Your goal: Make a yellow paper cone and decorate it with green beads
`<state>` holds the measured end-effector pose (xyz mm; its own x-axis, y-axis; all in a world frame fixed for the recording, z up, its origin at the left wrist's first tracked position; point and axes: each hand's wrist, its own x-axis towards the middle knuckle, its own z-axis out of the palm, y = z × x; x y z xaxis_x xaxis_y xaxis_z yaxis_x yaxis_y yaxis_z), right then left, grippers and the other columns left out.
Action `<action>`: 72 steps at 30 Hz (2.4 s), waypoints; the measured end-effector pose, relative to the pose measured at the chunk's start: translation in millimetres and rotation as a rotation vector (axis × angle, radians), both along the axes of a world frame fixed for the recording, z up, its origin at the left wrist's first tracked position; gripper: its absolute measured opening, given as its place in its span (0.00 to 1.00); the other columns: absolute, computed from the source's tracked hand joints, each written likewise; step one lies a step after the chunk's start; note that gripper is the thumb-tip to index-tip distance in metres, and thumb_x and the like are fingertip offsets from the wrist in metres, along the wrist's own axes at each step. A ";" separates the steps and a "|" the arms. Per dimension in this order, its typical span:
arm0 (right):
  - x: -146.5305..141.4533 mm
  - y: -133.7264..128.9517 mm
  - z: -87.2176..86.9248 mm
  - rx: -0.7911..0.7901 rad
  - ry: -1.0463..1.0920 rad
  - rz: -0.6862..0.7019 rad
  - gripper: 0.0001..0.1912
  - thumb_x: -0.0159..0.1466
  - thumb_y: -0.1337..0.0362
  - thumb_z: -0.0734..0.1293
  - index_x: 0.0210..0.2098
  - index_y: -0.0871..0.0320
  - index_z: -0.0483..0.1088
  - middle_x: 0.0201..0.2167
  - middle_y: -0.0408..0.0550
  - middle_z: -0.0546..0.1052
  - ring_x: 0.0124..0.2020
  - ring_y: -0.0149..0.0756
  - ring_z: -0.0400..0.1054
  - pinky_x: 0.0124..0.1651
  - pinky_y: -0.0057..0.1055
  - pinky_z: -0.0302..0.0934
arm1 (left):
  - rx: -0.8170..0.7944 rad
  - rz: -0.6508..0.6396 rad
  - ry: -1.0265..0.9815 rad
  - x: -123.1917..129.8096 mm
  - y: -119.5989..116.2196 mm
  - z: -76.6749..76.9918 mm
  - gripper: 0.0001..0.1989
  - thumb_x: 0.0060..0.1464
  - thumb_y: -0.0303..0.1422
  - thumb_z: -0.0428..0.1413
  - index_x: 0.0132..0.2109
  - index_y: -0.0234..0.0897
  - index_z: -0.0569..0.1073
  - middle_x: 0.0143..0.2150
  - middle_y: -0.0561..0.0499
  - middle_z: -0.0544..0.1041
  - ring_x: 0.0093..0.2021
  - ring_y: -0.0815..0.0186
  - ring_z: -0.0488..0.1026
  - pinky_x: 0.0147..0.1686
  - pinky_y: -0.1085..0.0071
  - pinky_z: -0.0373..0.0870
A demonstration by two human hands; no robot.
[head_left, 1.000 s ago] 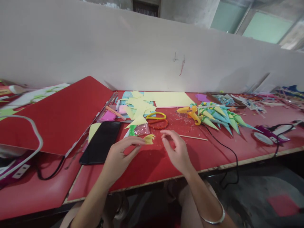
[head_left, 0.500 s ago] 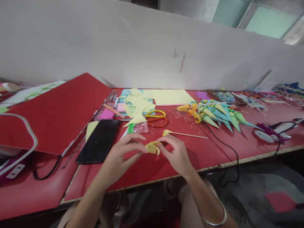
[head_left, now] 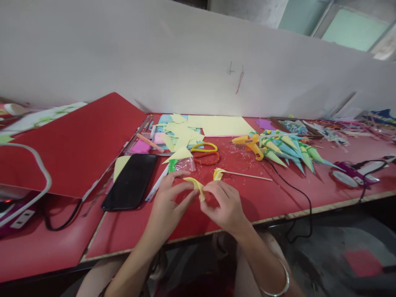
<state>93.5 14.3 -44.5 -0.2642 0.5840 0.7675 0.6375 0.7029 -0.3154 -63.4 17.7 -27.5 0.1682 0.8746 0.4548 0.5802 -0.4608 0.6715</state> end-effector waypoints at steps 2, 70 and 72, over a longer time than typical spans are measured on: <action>0.5 -1.5 4.4 -0.069 0.089 0.119 0.09 0.57 0.68 0.62 0.38 0.56 0.64 0.30 0.47 0.72 0.33 0.33 0.66 0.37 0.29 0.63 | 0.059 0.017 0.037 -4.3 1.1 0.1 0.07 0.53 0.33 0.51 0.32 0.39 0.73 0.45 0.47 0.69 0.47 0.61 0.66 0.48 0.63 0.64; 4.5 1.4 5.0 -0.451 0.238 0.035 0.07 0.58 0.68 0.60 0.24 0.57 0.64 0.19 0.39 0.67 0.22 0.27 0.62 0.28 0.22 0.56 | 0.246 -0.092 0.404 -31.2 10.4 8.5 0.11 0.57 0.32 0.47 0.36 0.41 0.75 0.35 0.50 0.76 0.35 0.64 0.71 0.35 0.68 0.65; 6.2 1.5 5.7 -0.504 0.249 0.067 0.07 0.59 0.68 0.59 0.25 0.57 0.64 0.20 0.39 0.68 0.23 0.27 0.63 0.27 0.22 0.56 | 0.248 -0.106 0.386 -33.2 10.7 8.8 0.12 0.57 0.32 0.47 0.36 0.41 0.75 0.34 0.50 0.76 0.35 0.64 0.71 0.36 0.69 0.67</action>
